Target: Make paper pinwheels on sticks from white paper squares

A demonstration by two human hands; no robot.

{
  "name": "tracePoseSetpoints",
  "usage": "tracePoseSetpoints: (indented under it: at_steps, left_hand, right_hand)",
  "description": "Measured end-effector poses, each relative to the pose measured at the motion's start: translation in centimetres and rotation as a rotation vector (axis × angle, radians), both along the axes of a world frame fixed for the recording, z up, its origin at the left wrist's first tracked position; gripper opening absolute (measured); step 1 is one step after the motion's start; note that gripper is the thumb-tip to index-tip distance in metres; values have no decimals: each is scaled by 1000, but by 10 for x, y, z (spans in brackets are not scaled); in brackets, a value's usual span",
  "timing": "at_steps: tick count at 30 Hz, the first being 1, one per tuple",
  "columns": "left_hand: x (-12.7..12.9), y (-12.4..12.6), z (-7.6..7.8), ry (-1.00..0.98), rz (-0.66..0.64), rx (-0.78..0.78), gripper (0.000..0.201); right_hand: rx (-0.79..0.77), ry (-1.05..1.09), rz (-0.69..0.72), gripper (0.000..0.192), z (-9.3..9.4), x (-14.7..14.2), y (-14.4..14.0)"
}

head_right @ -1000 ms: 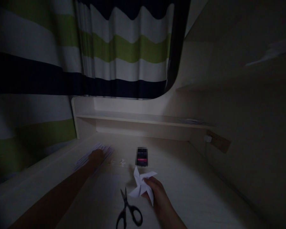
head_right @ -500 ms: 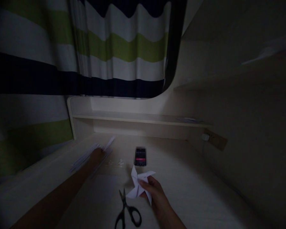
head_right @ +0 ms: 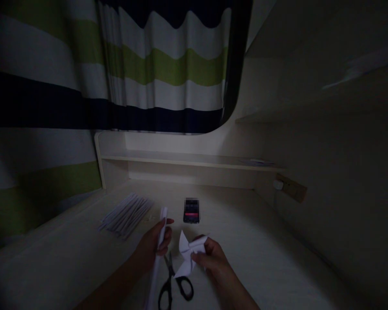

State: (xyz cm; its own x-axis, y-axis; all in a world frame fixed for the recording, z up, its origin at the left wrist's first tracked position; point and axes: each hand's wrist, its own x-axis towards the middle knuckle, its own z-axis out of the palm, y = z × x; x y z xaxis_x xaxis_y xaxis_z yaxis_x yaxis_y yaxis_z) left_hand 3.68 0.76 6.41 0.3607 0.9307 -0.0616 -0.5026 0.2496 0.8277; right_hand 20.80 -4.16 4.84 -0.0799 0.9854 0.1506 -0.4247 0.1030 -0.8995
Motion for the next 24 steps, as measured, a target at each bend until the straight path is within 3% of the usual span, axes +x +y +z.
tracePoseSetpoints:
  at_steps: [7, 13, 19, 24]
  left_hand:
    - [-1, -17, 9, -62, -168, 17, 32]
    - [2, -23, 10, -26, -93, 54, 27]
    - [8, -42, 17, 269, -154, 257, 37]
    - [4, -52, 26, 486, -148, 440, 30]
  right_hand:
    - [15, 64, 24, 26, 10, 7, -8]
    - [89, 16, 46, 21, 11, 5, -8]
    - [328, -242, 95, 13, 20, 4, -20]
    - [431, -256, 92, 19, 27, 1, -34]
